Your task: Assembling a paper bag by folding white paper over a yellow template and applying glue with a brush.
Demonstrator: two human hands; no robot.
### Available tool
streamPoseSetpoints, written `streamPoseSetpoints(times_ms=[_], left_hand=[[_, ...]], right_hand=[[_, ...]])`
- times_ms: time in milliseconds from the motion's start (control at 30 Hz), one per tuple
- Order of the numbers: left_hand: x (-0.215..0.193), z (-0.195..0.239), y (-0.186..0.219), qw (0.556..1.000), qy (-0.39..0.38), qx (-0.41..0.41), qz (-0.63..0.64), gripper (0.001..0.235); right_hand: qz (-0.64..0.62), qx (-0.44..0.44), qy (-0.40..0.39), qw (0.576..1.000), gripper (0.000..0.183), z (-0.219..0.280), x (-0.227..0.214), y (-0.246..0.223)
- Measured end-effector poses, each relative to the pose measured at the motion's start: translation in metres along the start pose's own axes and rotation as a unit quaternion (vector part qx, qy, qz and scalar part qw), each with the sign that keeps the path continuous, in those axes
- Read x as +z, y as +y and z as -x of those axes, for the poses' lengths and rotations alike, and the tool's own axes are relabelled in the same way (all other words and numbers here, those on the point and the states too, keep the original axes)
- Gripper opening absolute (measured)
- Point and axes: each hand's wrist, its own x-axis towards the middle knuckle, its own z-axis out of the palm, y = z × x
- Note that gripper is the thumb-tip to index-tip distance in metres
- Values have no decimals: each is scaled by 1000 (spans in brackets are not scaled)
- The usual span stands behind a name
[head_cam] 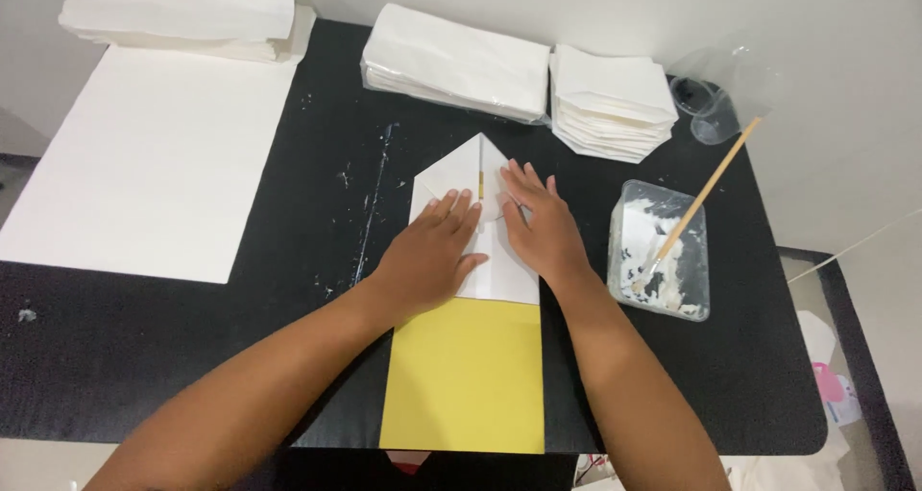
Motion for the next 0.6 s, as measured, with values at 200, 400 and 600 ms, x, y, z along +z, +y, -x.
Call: streamPoseSetpoints(times_ms=[200, 400, 600], left_hand=[[-7, 3, -12, 999, -22, 38, -4, 67], [-9, -14, -3, 985, 97, -39, 140, 47], [-1, -27, -3, 966, 130, -64, 216, 31]], right_hand=[[56, 28, -71, 995, 56, -3, 3, -7], [-21, -2, -55, 998, 68, -2, 4, 11], [-53, 9, -42, 998, 70, -1, 2, 9]])
